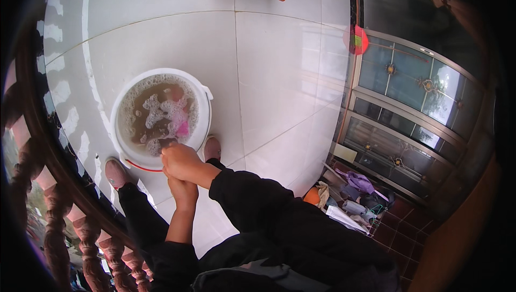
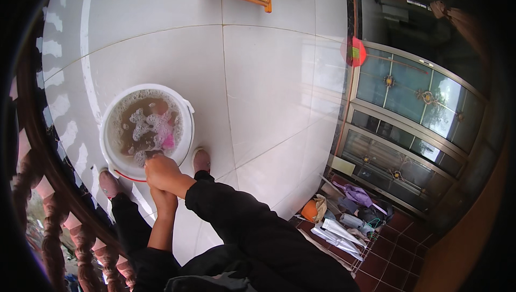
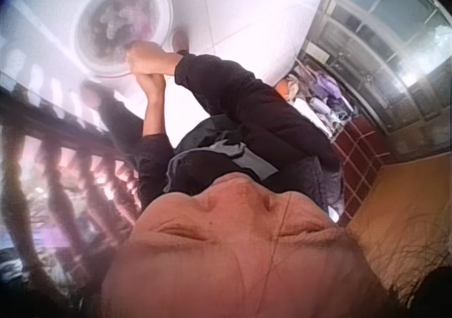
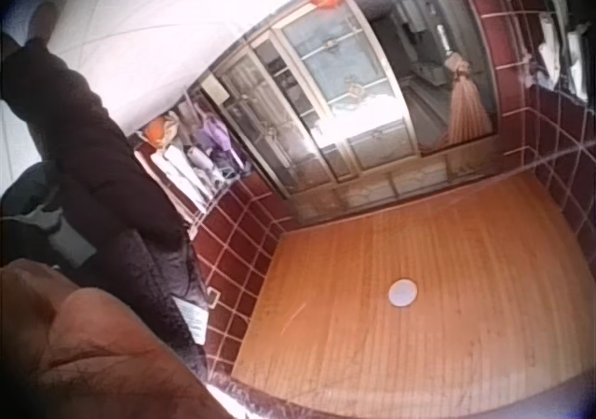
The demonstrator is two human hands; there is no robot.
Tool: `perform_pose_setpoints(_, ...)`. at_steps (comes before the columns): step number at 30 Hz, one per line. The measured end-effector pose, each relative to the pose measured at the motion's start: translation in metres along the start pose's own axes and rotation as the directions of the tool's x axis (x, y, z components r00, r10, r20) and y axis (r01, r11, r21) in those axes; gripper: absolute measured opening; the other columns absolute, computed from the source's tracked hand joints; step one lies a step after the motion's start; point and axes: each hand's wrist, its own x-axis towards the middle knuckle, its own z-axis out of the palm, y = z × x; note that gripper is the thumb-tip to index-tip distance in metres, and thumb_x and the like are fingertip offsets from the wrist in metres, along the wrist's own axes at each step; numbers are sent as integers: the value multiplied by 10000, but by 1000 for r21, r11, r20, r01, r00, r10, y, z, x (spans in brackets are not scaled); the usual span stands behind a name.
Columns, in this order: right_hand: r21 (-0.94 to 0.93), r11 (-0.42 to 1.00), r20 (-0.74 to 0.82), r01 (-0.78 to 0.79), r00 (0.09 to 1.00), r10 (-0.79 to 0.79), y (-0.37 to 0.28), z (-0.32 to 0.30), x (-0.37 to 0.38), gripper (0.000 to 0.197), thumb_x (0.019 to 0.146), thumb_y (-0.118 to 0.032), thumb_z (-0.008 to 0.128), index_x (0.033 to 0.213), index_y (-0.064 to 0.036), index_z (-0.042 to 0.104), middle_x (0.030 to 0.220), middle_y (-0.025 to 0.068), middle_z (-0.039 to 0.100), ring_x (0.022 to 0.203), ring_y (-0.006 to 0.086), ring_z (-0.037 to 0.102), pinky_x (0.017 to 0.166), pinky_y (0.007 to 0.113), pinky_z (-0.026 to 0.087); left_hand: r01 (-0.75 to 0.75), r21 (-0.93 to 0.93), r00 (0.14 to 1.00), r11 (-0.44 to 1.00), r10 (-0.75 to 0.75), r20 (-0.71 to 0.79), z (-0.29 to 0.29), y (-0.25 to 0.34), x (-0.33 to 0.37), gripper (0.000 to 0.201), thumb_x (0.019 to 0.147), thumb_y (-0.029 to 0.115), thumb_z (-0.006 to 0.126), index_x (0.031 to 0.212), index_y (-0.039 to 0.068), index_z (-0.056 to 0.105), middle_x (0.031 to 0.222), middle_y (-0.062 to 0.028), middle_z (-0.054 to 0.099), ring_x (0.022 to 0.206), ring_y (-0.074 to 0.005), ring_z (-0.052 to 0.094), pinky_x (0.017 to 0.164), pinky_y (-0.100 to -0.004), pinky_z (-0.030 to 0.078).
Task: The person wipes a tiled balcony railing with a cloth, then dips the cloth into a bucket of water and wrings it out. The person continues wiping the railing and later wipes a metal clothes drying rack.
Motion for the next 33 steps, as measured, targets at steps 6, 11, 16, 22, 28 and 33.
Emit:
perform_pose_setpoints(6,-20,999,3,43,999,-43,5,2,1,284,945,-232,497,815,-10,616,869,205,629,846,407,614,748,527,476,-7,75,1000,997,9,-23,1,-2,-2,586,912,252,683,1332,-20,379,1088,-242,672,1029,-383,669,852,-438,506)
perform_pose_setpoints(11,71,997,-141,34,990,-24,8,1,-8,239,939,-217,522,825,-24,605,873,197,608,853,411,600,745,525,470,-12,70,999,997,14,-29,1,11,0,638,908,250,689,1380,-3,343,1138,-230,652,1023,-382,664,869,-422,502)
perform_pose_setpoints(16,239,938,-370,252,916,-152,-23,-21,-55,156,904,-159,555,813,-33,547,881,175,551,845,407,571,733,516,459,-364,-31,931,931,364,-8,-14,33,-27,630,900,143,702,1416,11,366,1151,-131,622,980,-280,639,840,-381,526)
perform_pose_setpoints(22,227,950,-319,212,938,-133,-38,-59,-151,225,899,-232,642,958,-27,571,960,182,585,898,396,596,781,483,482,122,-74,909,990,-81,409,-61,86,-90,535,867,145,763,1287,23,455,1035,-88,614,778,-131,616,602,-272,550)
perform_pose_setpoints(28,414,884,-326,217,942,-78,-71,-72,-234,654,870,-293,736,1381,-53,406,1243,235,564,1134,401,581,933,445,487,134,-48,793,990,-78,604,-123,149,-127,254,963,178,646,1153,20,588,933,-47,662,758,-121,621,576,-260,516)
perform_pose_setpoints(33,482,816,-483,319,874,-56,-125,-60,-304,650,816,-139,711,1383,-38,410,1269,240,544,1174,398,563,979,445,469,132,-9,728,991,-91,680,-165,210,-164,209,979,159,591,1123,23,659,983,-13,677,855,-96,602,800,-267,482)
